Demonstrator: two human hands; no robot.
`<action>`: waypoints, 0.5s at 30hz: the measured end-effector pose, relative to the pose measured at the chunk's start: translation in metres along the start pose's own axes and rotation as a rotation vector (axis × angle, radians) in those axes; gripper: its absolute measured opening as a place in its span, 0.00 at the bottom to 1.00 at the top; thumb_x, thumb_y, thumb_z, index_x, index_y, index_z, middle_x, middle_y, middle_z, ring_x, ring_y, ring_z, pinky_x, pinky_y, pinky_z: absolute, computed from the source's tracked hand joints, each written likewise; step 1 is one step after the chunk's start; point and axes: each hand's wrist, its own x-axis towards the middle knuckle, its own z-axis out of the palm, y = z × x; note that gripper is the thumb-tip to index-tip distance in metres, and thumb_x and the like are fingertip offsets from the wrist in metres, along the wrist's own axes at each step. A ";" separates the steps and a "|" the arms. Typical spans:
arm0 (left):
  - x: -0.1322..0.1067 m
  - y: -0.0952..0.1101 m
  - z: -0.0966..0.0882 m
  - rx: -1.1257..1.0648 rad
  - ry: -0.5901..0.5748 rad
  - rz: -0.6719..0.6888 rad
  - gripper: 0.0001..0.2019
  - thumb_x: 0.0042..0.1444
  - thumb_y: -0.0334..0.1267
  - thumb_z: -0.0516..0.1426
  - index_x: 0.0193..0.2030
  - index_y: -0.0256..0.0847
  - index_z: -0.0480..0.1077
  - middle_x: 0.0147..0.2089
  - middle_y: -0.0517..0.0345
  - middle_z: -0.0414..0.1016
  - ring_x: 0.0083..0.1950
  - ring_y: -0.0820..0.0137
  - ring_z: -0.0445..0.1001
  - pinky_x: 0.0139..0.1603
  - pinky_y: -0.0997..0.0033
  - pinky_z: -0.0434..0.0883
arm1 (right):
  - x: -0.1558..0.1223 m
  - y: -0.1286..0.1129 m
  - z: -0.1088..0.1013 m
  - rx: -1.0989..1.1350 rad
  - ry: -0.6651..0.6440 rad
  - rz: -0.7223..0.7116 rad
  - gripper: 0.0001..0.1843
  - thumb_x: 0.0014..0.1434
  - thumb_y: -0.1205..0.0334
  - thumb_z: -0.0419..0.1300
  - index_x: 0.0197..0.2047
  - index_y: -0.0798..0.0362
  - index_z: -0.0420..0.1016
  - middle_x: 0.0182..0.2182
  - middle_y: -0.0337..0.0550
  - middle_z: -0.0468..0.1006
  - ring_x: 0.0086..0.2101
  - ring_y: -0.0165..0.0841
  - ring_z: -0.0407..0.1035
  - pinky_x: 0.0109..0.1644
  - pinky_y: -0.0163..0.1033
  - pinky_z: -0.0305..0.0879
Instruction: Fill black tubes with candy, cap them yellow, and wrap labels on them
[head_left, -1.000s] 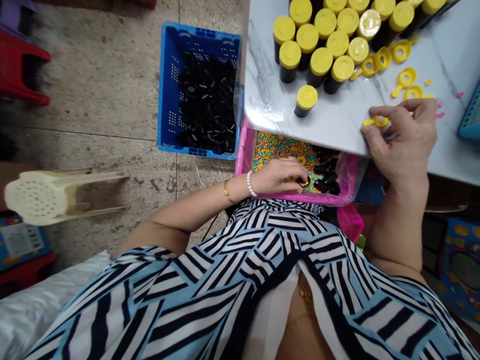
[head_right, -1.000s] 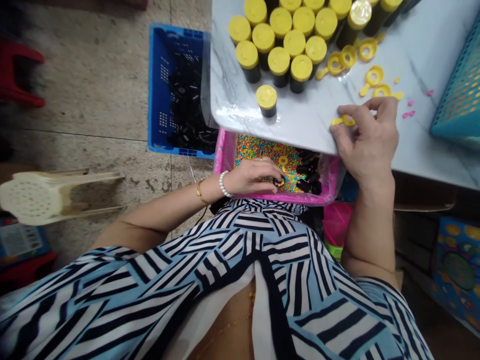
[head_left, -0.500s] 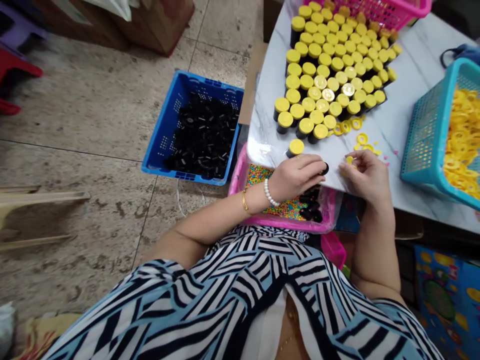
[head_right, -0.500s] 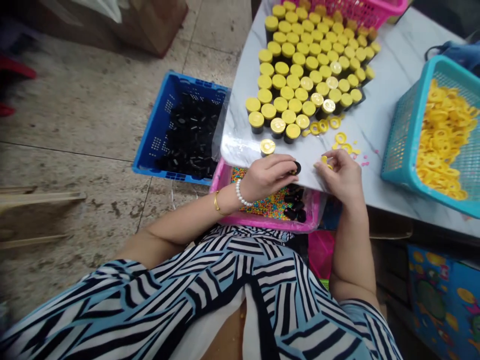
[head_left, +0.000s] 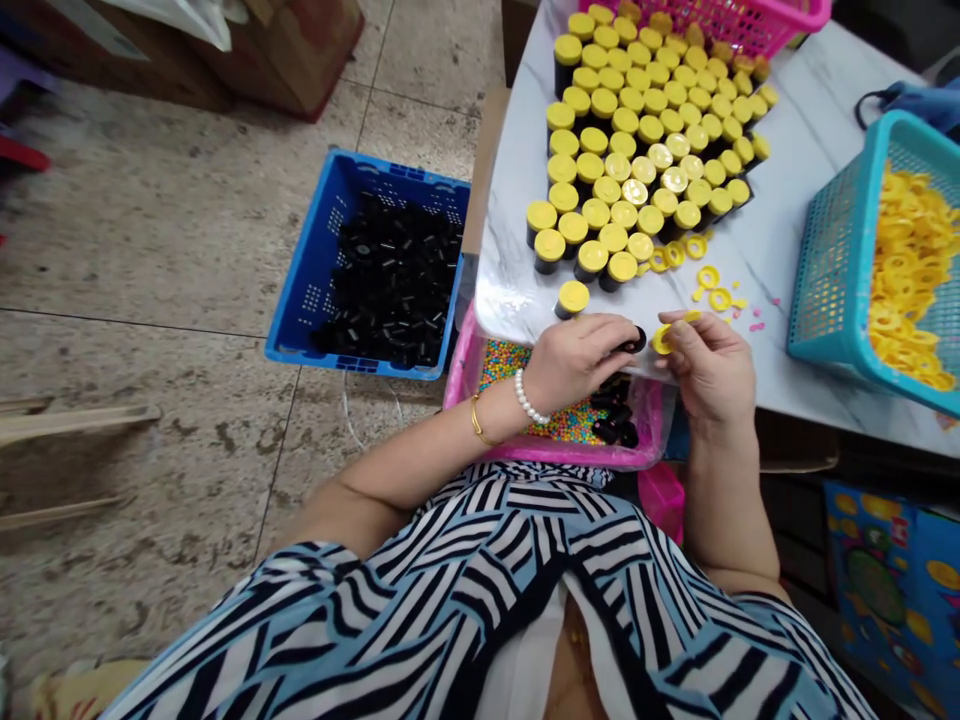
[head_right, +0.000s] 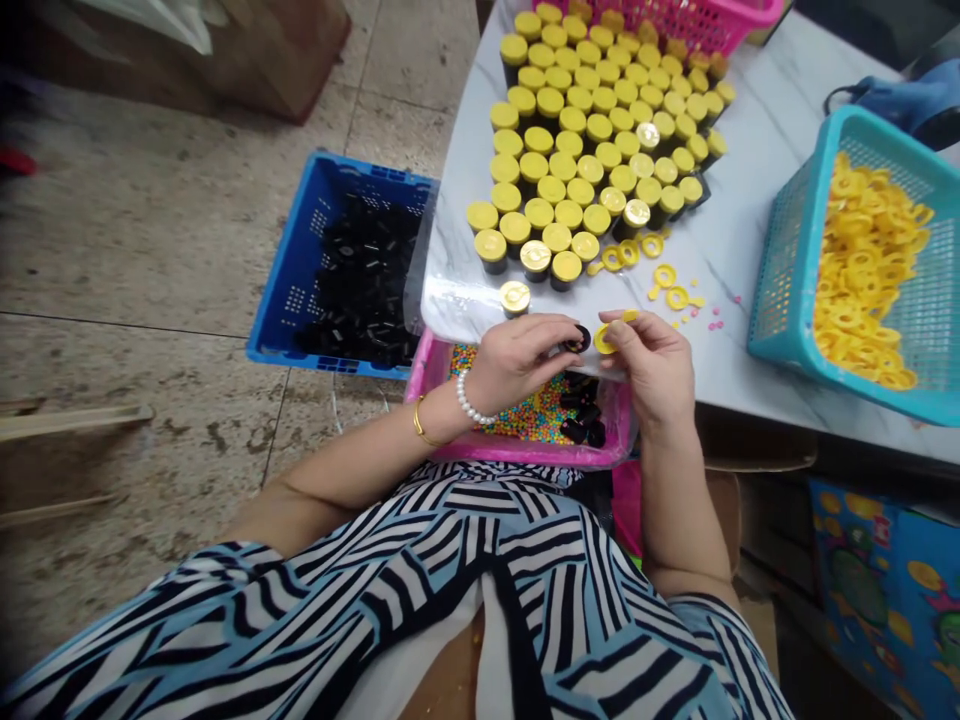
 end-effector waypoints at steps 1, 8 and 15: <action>0.000 0.000 0.001 0.000 0.013 0.000 0.10 0.69 0.41 0.61 0.51 0.39 0.75 0.49 0.51 0.84 0.50 0.68 0.83 0.50 0.69 0.80 | 0.000 0.001 0.002 -0.057 0.077 -0.077 0.16 0.53 0.48 0.76 0.40 0.48 0.85 0.31 0.37 0.79 0.23 0.24 0.67 0.24 0.32 0.67; -0.007 -0.001 0.007 0.201 0.089 0.093 0.10 0.70 0.44 0.60 0.51 0.41 0.76 0.53 0.49 0.83 0.44 0.69 0.83 0.41 0.71 0.79 | -0.008 -0.001 -0.014 -0.004 0.055 -0.021 0.15 0.59 0.47 0.71 0.37 0.49 0.77 0.22 0.31 0.68 0.17 0.23 0.59 0.17 0.29 0.49; -0.009 -0.001 0.007 0.225 0.128 0.102 0.11 0.69 0.43 0.61 0.53 0.41 0.75 0.53 0.50 0.84 0.41 0.69 0.83 0.39 0.70 0.78 | -0.008 0.002 -0.011 0.079 -0.028 0.009 0.19 0.51 0.58 0.76 0.44 0.45 0.78 0.29 0.31 0.74 0.21 0.23 0.67 0.18 0.28 0.60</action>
